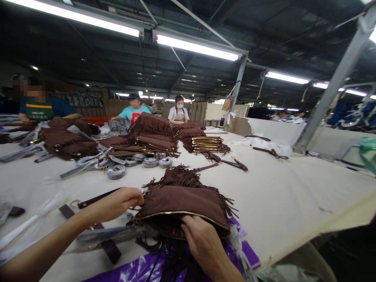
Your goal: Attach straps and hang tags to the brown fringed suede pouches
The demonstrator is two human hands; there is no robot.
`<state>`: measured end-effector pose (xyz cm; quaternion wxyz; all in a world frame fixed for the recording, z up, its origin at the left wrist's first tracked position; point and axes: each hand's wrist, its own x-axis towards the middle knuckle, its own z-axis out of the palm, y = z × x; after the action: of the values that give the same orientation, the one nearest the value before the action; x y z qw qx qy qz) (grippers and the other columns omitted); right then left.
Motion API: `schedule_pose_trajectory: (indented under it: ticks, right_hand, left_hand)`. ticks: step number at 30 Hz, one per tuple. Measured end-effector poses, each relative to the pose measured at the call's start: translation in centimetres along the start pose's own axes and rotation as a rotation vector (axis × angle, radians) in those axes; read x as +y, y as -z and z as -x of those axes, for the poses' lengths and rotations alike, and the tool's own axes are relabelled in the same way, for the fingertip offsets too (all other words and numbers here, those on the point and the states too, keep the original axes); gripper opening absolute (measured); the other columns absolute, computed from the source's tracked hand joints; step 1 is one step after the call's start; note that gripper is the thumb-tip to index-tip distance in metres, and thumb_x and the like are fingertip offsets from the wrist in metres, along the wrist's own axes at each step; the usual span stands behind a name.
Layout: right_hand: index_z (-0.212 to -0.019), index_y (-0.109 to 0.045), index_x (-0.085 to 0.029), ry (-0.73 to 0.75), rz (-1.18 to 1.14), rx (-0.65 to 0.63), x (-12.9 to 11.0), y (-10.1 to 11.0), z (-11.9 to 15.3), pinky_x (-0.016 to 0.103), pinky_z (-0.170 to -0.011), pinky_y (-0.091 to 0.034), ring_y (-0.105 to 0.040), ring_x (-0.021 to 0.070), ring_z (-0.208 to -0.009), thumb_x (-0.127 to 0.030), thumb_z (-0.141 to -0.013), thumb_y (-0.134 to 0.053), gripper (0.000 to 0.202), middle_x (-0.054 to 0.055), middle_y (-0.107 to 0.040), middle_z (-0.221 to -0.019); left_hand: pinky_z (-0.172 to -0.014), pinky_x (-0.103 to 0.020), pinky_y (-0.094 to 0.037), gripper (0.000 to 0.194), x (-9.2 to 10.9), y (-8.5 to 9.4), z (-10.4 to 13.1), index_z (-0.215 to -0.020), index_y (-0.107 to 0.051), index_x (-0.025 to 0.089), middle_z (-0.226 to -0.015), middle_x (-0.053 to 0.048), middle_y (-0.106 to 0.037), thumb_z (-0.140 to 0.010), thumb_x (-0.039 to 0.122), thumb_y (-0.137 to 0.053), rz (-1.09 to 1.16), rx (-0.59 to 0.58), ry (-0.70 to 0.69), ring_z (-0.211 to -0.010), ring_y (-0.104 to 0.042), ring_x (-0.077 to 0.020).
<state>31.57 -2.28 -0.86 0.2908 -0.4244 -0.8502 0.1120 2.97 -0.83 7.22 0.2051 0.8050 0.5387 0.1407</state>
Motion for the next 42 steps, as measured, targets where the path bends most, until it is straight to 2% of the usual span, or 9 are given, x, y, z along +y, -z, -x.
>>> schedule_pose_trajectory:
  ticks: [6,9,12,18,22,26,33,38,42]
  right_hand:
    - [-0.098,-0.064,-0.022,0.086,-0.230,-0.090,-2.8,0.2,1.4,0.028,-0.070,-0.047,-0.065,0.0206,-0.079,-0.022,-0.096,-0.042,0.023,0.004,-0.068,-0.087]
    - [-0.102,-0.065,-0.022,0.092,-0.308,-0.160,-4.7,-0.4,1.0,0.027,-0.073,-0.047,-0.065,0.0206,-0.082,-0.022,-0.094,-0.046,0.021,0.004,-0.070,-0.091]
    - [-0.111,-0.064,-0.020,0.079,-0.370,-0.171,-5.9,-1.3,0.4,0.027,-0.074,-0.048,-0.065,0.0203,-0.079,-0.022,-0.092,-0.047,0.025,0.005,-0.070,-0.090]
    - [-0.126,-0.056,-0.018,0.143,-0.514,-0.172,-7.5,-3.2,-1.2,0.026,-0.076,-0.050,-0.064,0.0185,-0.078,-0.015,-0.088,-0.044,0.040,0.004,-0.068,-0.091]
    - [-0.131,-0.052,-0.018,0.217,-0.353,-0.196,-9.0,-4.3,-2.2,0.031,-0.083,-0.052,-0.065,0.0231,-0.091,-0.006,-0.080,-0.051,0.052,0.007,-0.067,-0.102]
    - [-0.138,-0.044,-0.021,0.232,-0.048,-0.217,-10.5,-5.3,-3.3,0.031,-0.073,-0.057,-0.067,0.0254,-0.086,-0.004,-0.079,-0.058,0.063,0.010,-0.064,-0.109]
    - [-0.107,-0.059,-0.018,0.286,0.237,-0.029,-11.0,-7.1,-5.1,0.026,-0.053,-0.056,-0.067,0.0221,-0.070,-0.015,-0.089,-0.061,0.019,0.007,-0.064,-0.095]
    - [-0.099,-0.056,-0.016,0.305,0.187,0.014,-11.3,-7.3,-5.0,0.031,-0.060,-0.058,-0.066,0.0249,-0.077,-0.026,-0.082,-0.071,0.026,0.008,-0.063,-0.096]
    - [-0.109,-0.054,-0.015,0.423,0.306,0.166,-11.3,-7.3,-5.3,0.030,-0.052,-0.055,-0.064,0.0227,-0.072,-0.025,-0.090,-0.057,0.022,0.008,-0.063,-0.097]
  left_hand:
    - [-0.087,-0.025,-0.041,0.038,-2.3,-1.2,2.1,-0.088,-0.071,0.022,-0.095,-0.002,-0.070,-0.065,0.009,-0.043,0.044,-0.175,-0.079,-0.096,-0.059,-0.0196]
    - [-0.072,-0.022,-0.043,0.037,-2.2,-1.3,2.1,-0.084,-0.071,0.022,-0.080,0.000,-0.066,-0.064,0.012,-0.042,0.186,-0.255,-0.075,-0.078,-0.057,-0.0166]
    - [-0.050,-0.019,-0.035,0.047,-2.3,-0.9,2.0,-0.093,-0.073,0.021,-0.067,0.002,-0.057,-0.059,0.015,-0.041,0.368,-0.377,0.093,-0.053,-0.044,-0.0115]
    - [-0.049,-0.020,-0.030,0.036,-3.0,-0.6,1.8,-0.084,-0.069,0.018,-0.059,0.005,-0.047,-0.057,0.021,-0.045,0.429,-0.433,0.184,-0.051,-0.038,-0.0099]
    - [-0.059,-0.021,-0.035,0.023,-3.0,-0.6,1.6,-0.075,-0.063,0.018,-0.065,0.005,-0.051,-0.056,0.021,-0.048,0.444,-0.413,0.104,-0.064,-0.042,-0.0121]
    - [-0.065,-0.021,-0.036,0.020,-2.9,-0.5,1.9,-0.079,-0.061,0.018,-0.071,0.005,-0.052,-0.060,0.022,-0.054,0.527,-0.424,0.105,-0.071,-0.043,-0.0122]
    - [-0.053,-0.020,-0.037,0.036,-3.4,-0.5,2.1,-0.092,-0.061,0.018,-0.067,0.006,-0.053,-0.057,0.018,-0.052,0.709,-0.525,0.193,-0.056,-0.045,-0.0099]
    - [-0.053,-0.019,-0.041,0.026,-2.3,-0.7,2.2,-0.083,-0.064,0.016,-0.064,0.005,-0.054,-0.059,0.021,-0.054,0.678,-0.445,0.188,-0.054,-0.046,-0.0091]
    - [-0.046,-0.019,-0.036,0.021,-2.7,-1.5,2.2,-0.076,-0.061,0.017,-0.056,0.005,-0.050,-0.061,0.030,-0.056,0.673,-0.342,0.246,-0.046,-0.041,-0.0087]
